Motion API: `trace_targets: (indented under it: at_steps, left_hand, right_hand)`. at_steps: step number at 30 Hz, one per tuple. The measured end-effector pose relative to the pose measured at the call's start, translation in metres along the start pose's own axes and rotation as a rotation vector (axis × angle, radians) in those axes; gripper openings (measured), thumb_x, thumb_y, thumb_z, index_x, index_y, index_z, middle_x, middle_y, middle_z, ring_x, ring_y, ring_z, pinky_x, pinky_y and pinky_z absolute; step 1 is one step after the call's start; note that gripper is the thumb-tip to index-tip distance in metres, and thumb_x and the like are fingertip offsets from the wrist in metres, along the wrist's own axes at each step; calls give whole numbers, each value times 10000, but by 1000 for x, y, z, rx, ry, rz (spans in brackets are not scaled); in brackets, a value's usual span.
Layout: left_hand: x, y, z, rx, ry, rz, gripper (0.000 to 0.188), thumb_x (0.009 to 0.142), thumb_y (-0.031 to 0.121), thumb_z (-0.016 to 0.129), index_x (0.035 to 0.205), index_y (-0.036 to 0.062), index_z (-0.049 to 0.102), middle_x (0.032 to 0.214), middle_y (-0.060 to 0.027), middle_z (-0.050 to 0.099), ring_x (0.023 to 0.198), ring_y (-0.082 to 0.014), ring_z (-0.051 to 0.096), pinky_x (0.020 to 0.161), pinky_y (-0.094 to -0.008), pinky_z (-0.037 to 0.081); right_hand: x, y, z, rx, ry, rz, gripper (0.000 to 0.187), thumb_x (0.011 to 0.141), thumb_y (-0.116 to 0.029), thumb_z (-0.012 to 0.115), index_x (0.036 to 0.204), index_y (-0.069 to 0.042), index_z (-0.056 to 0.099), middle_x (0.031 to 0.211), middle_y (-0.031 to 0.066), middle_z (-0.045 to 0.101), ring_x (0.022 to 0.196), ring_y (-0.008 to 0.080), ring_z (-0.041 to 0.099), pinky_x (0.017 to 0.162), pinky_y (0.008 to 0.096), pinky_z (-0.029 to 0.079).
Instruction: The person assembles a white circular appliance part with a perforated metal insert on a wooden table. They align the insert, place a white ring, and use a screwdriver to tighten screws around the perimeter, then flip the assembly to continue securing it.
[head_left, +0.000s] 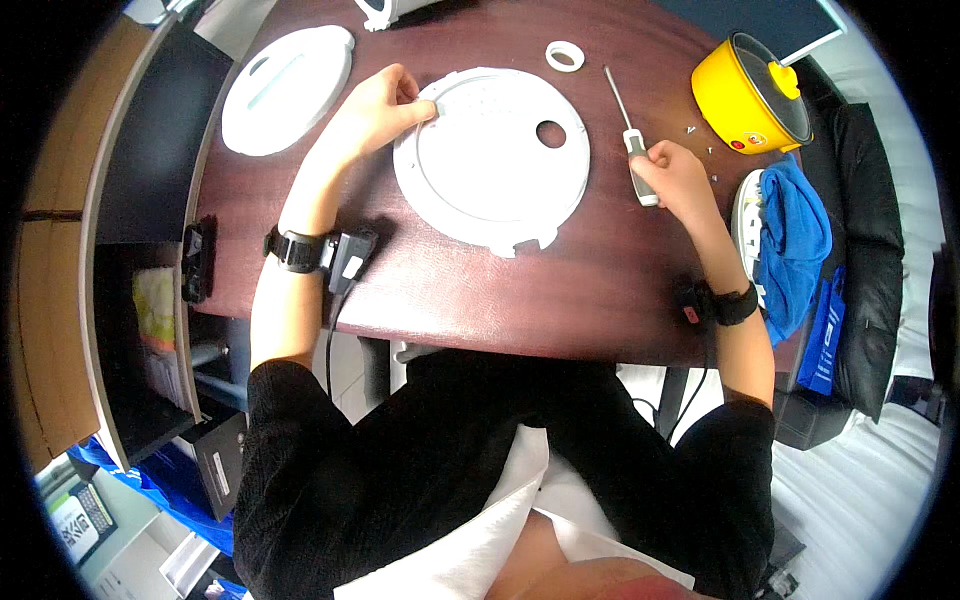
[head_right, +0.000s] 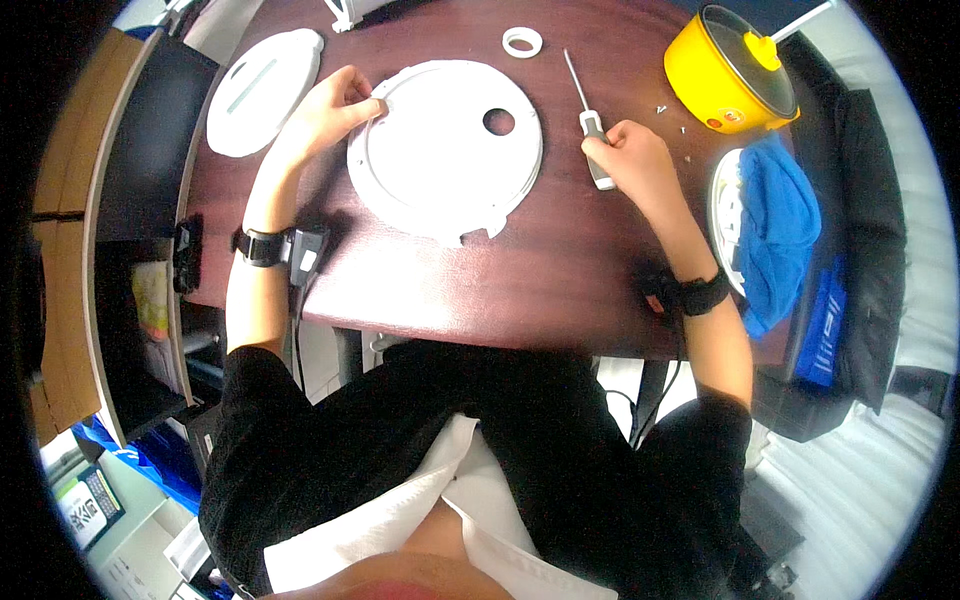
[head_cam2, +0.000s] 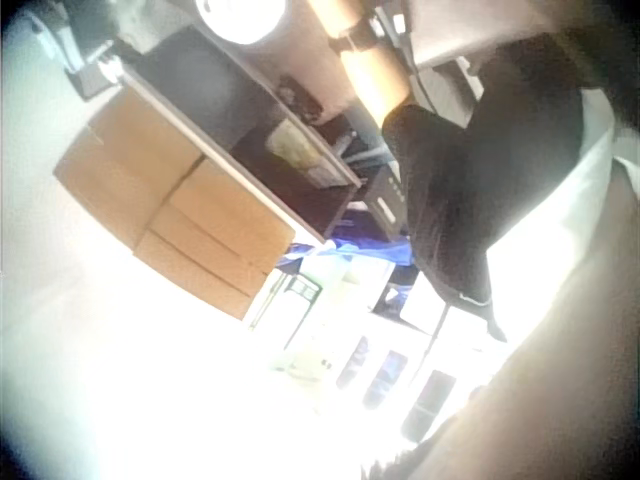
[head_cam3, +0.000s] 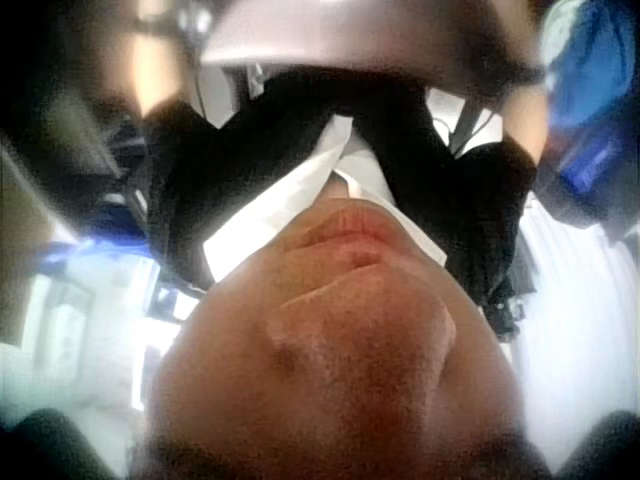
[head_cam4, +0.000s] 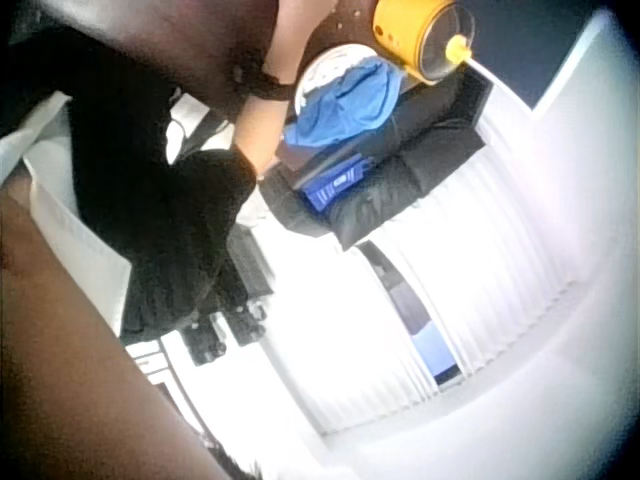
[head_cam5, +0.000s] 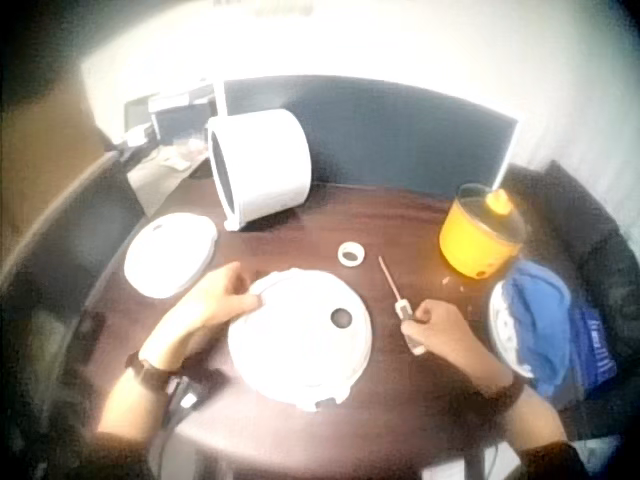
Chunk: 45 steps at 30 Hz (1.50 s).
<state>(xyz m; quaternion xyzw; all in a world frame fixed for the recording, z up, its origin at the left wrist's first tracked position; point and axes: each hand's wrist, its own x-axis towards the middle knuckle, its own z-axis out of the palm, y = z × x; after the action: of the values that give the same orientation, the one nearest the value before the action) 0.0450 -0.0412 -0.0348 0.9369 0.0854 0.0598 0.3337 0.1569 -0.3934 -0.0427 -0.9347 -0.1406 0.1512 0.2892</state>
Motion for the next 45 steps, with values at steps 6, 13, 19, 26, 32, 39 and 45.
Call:
trace_targets:
  at_steps: [6, 13, 19, 26, 32, 39, 45]
  left_hand:
    - [3, 12, -3, -510, 62, 39, 605, 795, 201, 704, 1292, 0, 425, 954, -80, 613, 900, -168, 610, 819, -279, 484]
    - [-3, 61, -9, -762, -3, 251, 609, 818, 47, 657, 1366, 46, 393, 1157, -74, 566, 1114, -156, 509, 958, -281, 400]
    - [2, 54, -6, -1081, -32, 163, 584, 838, 62, 668, 1349, 28, 387, 1074, -100, 626, 951, -147, 614, 851, -274, 502]
    - [-1, 42, 9, -1272, -145, -159, 486, 869, 179, 667, 1254, -44, 472, 1055, -112, 630, 912, -152, 633, 809, -260, 528]
    - [-8, 31, 2, -1134, -540, -190, 401, 859, 186, 675, 1161, -44, 547, 1060, -117, 644, 946, -153, 639, 815, -272, 546]
    - [-9, 44, 17, -1186, -278, -131, 349, 882, 188, 645, 1135, -37, 559, 1044, -99, 654, 963, -139, 628, 874, -287, 508]
    - [-13, 49, 10, -936, -95, 54, 332, 874, 197, 657, 1123, -4, 571, 994, -54, 648, 910, -101, 610, 839, -254, 490]
  right_hand:
    - [-21, -6, -18, 1258, -228, -106, 174, 842, -179, 520, 975, -74, 479, 877, 82, 535, 770, 229, 592, 721, 368, 501]
    - [5, -10, -13, 1280, -131, -70, 200, 830, -177, 589, 973, -53, 525, 753, 47, 509, 586, 149, 539, 514, 276, 448]
    - [8, -23, 1, 958, -167, -98, 432, 865, -312, 666, 1140, 0, 548, 631, 1, 522, 454, 44, 464, 393, 187, 362]
    - [8, -15, 16, 1051, -242, -43, 358, 916, -213, 598, 1164, 30, 511, 631, -14, 495, 485, 54, 451, 431, 207, 374]
    - [13, -2, 20, 1035, -226, -42, 326, 917, -247, 597, 1100, 15, 536, 628, -12, 499, 491, 72, 462, 449, 227, 388]
    - [16, 2, 23, 1123, -218, -5, 258, 911, -255, 601, 1022, -27, 549, 637, -2, 520, 488, 84, 483, 446, 226, 395]
    - [8, -7, 15, 1072, -247, -132, 238, 878, -195, 634, 1023, -34, 536, 769, 41, 602, 541, 68, 517, 460, 199, 413]
